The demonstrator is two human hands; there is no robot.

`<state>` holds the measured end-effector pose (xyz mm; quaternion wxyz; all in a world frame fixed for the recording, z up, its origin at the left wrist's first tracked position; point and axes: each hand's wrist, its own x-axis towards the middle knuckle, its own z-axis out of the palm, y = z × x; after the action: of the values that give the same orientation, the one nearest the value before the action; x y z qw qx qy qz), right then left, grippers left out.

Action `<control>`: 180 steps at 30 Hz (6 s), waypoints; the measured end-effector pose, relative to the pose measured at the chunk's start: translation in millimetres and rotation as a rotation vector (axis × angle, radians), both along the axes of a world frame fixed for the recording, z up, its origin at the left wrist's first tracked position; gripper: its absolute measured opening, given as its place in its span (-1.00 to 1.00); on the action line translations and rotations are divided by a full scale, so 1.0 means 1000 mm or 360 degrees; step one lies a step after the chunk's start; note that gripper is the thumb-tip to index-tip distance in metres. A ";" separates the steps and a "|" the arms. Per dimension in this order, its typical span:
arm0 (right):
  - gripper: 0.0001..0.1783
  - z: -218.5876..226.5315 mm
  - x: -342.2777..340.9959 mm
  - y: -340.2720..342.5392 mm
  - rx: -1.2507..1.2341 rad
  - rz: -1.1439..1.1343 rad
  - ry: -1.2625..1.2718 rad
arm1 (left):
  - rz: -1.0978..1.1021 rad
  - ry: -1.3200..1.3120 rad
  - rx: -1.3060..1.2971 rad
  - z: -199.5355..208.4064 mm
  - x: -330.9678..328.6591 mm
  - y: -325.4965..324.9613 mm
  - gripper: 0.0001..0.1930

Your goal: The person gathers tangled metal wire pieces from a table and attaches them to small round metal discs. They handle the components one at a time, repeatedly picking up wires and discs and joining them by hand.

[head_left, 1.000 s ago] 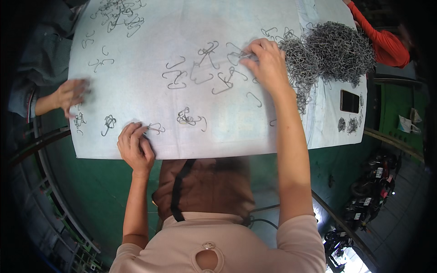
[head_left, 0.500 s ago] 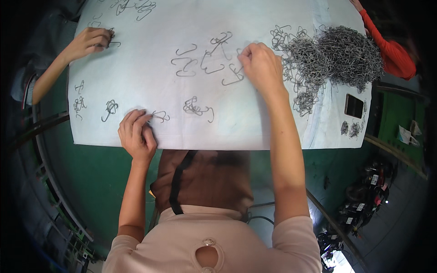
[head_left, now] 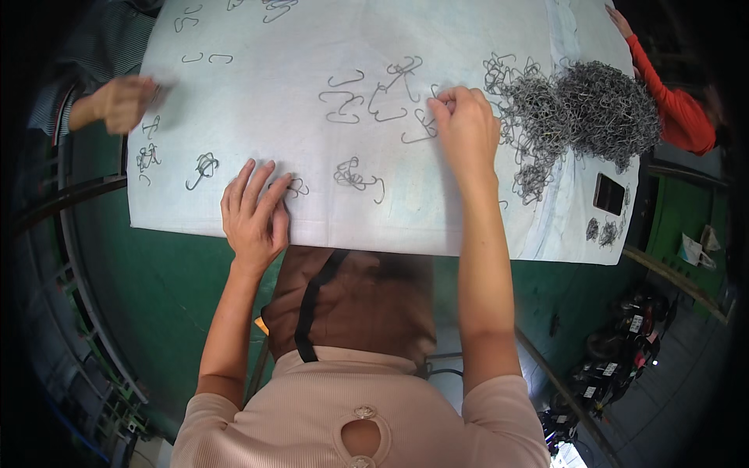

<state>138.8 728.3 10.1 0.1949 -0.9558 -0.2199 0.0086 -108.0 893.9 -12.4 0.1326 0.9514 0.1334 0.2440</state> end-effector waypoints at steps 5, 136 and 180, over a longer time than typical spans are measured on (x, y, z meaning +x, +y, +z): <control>-0.83 -0.002 0.011 0.010 -0.0191 0.0034 0.0077 | 0.0113 -0.0058 -0.0087 -0.007 0.000 0.000 -0.59; -0.52 -0.010 -0.005 -0.140 0.0071 -0.0555 -0.0477 | 0.0063 -0.0017 0.0006 -0.006 0.001 -0.002 -0.70; -0.67 -0.023 -0.019 -0.072 0.0093 -0.0085 -0.0483 | 0.0087 -0.0037 0.0001 -0.010 0.002 0.000 -0.69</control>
<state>119.6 656.5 -13.4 0.1872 -0.9456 -0.2213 -0.1476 -106.5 894.3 -22.2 0.1270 0.9446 0.1575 0.2585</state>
